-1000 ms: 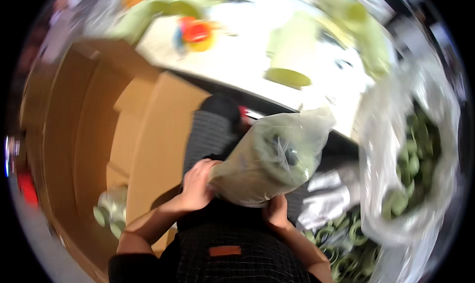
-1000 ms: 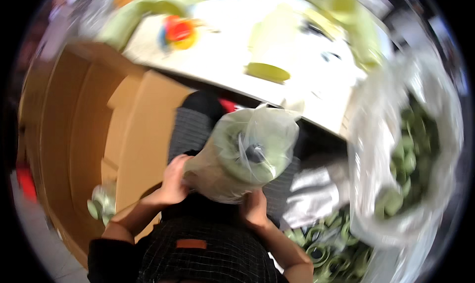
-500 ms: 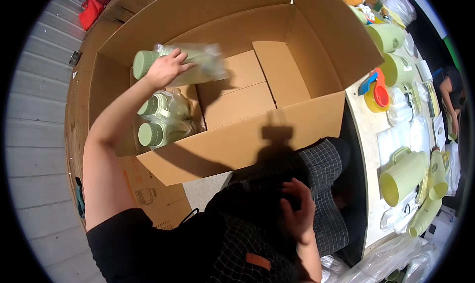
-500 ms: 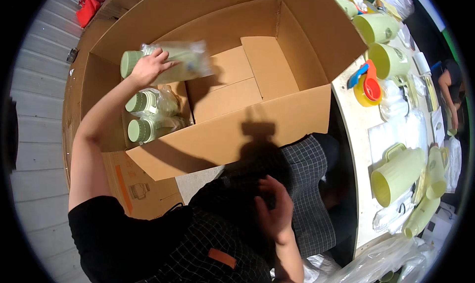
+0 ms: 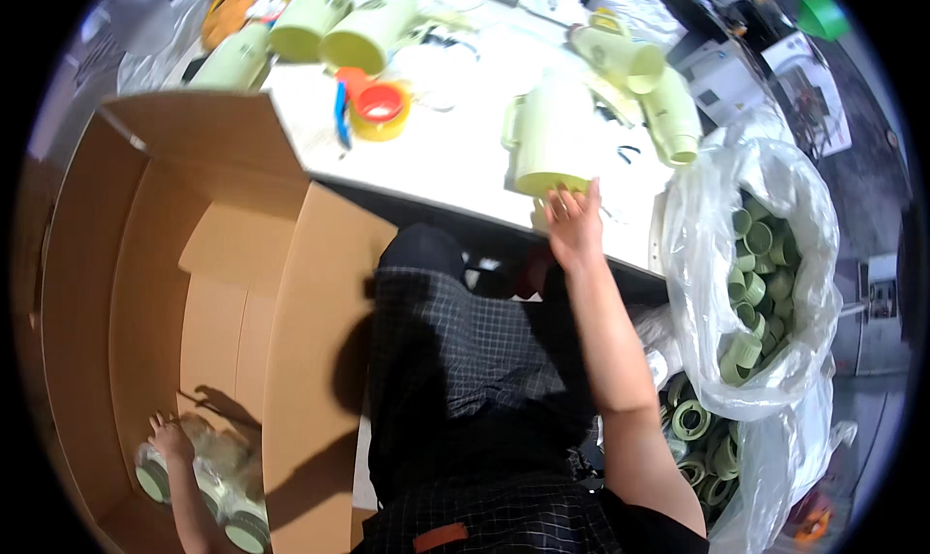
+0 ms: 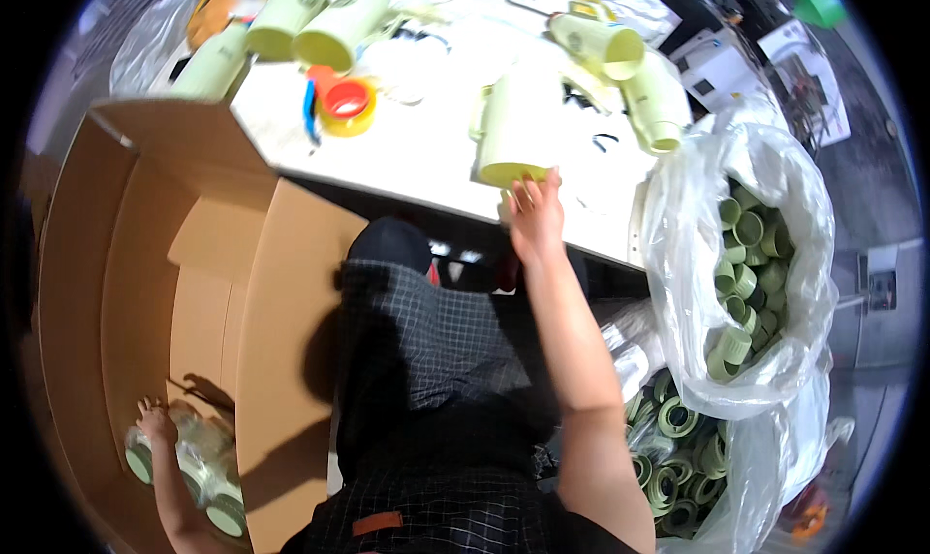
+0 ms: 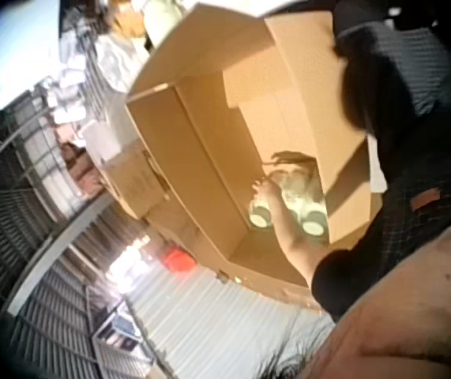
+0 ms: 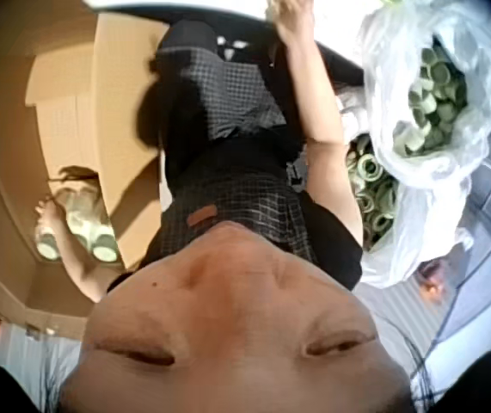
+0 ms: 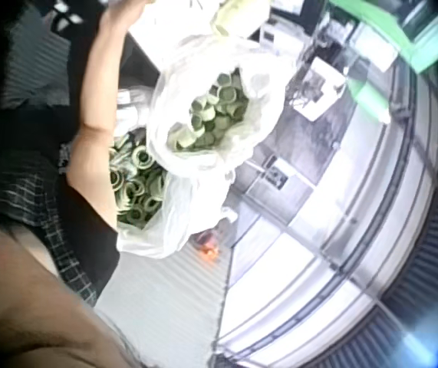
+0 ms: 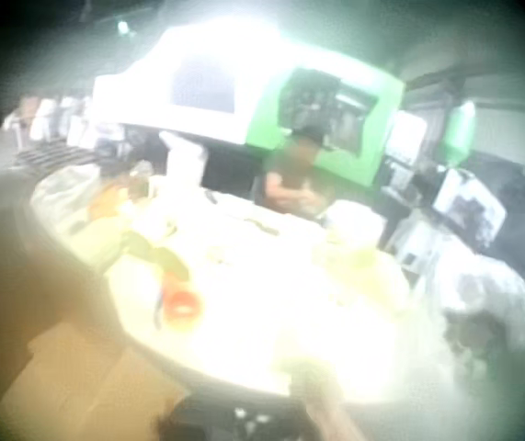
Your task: The person picks up a light-colored plastic jug, places a cap on it, twists the cap to secure it, slides the jug into a clear plastic bag, and then places the bagged jug into a large cardboard box.
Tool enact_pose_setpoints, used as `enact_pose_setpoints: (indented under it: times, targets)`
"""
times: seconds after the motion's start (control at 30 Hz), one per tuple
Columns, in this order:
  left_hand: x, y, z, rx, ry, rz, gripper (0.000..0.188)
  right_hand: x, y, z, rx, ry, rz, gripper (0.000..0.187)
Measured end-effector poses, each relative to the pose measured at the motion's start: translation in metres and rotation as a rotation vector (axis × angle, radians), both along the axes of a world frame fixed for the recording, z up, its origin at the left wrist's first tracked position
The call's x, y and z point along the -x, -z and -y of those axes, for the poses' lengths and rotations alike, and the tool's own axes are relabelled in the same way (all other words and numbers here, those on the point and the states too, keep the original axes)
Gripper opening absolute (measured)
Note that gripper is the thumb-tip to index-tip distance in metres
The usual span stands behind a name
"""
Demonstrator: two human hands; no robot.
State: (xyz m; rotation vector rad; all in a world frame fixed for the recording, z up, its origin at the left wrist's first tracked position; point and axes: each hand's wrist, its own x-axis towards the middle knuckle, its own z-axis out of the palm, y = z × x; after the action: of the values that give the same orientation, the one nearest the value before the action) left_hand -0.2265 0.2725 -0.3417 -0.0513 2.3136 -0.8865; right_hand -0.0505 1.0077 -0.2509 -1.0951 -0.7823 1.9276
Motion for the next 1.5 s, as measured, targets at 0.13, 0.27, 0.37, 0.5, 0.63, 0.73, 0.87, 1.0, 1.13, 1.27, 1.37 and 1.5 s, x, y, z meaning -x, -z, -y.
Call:
enact_pose_setpoints:
  times: [0.13,0.27,0.37,0.5,0.63,0.73,0.87,1.0,1.13,1.27,1.37,1.5]
  targets:
    - [-0.005,-0.092,-0.158,-0.705,0.593,-0.474,0.048,0.035,0.021,-0.064,-0.010,-0.003,-0.534,0.043]
    - [-0.049,-0.123,-0.318,-1.467,0.682,-0.312,0.042,-0.036,0.005,0.002,0.121,-0.169,-0.774,0.033]
    - [-0.093,-0.094,-0.445,-2.135,0.274,-0.004,0.056,-0.072,-0.018,0.031,0.378,-0.099,-0.431,0.030]
    - [-0.144,-0.065,-0.546,-1.967,0.191,0.932,0.058,-0.156,0.040,0.007,-0.220,-0.567,-0.375,0.032]
    - [-0.176,-0.093,-0.531,-1.894,-0.065,0.941,0.035,-0.295,-0.038,-0.081,-1.005,0.321,1.098,0.062]
    - [-0.177,-0.098,-0.514,-1.909,-0.214,0.906,0.035,-0.422,-0.068,-0.159,-1.195,0.664,1.912,0.073]
    - [-0.184,-0.093,-0.514,-1.949,-0.663,0.869,0.045,-0.511,-0.050,-0.179,-0.787,0.333,2.100,0.061]
    - [-0.188,-0.095,-0.528,-2.057,-0.923,0.732,0.042,-0.415,-0.032,-0.106,-0.937,0.460,0.907,0.059]
    - [-0.189,-0.101,-0.515,-2.087,-1.070,0.666,0.034,-0.283,-0.019,-0.003,-1.194,-0.262,0.341,0.088]
    - [-0.181,-0.131,-0.506,-2.361,-0.311,0.141,0.034,-0.245,-0.004,0.062,-0.681,-0.158,-0.040,0.078]
    - [-0.147,-0.160,-0.506,-2.432,0.482,-0.142,0.028,-0.251,0.025,0.113,-0.737,-0.122,0.190,0.073]
    - [-0.145,-0.190,-0.537,-2.152,1.020,0.543,0.038,-0.305,-0.003,0.125,-0.948,-0.550,0.365,0.058]
